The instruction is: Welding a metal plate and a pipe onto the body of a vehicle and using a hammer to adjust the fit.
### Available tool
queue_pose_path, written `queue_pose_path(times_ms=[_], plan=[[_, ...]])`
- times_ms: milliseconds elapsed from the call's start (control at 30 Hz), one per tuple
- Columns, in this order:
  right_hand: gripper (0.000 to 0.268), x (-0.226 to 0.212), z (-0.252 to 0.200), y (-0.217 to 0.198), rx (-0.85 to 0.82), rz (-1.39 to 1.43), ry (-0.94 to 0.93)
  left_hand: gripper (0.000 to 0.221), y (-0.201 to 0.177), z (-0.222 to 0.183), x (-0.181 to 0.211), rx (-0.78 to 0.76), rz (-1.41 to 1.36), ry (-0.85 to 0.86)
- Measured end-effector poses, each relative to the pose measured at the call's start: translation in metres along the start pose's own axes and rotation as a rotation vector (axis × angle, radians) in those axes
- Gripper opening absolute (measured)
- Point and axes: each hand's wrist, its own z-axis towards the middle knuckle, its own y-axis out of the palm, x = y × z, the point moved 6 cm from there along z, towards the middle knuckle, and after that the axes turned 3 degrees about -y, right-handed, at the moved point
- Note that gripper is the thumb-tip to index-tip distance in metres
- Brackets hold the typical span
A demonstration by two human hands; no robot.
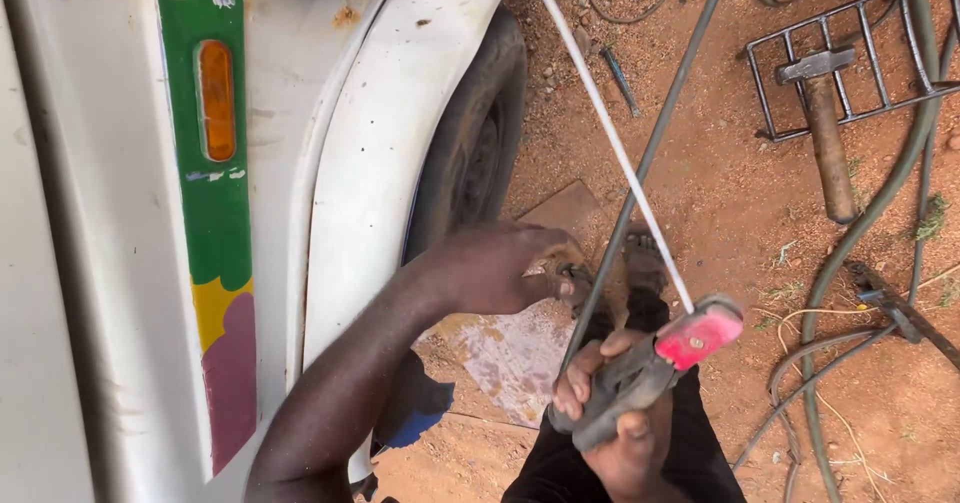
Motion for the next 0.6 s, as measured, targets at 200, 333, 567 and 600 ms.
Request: queue_pose_path(times_ms=[200,333,567,600], plan=[[0.078,0.008,0.013,0.027,-0.042,-0.025,0.089,0.042,0.033,0.002,-0.004,-0.08,0.03,0.048],[0.079,0.016,0.062,0.021,-0.147,-0.327,-0.026,0.032,0.014,-0.006,-0.002,-0.091,0.022,-0.022],[0.067,0.024,0.088,-0.016,-0.156,-0.838,-0.356,0.063,0.002,-0.014,-0.003,-0.156,-0.077,-0.008],[0.064,0.025,0.087,-0.016,-0.157,-0.755,-0.318,0.081,0.009,-0.014,-0.006,-0.233,-0.031,-0.033]])
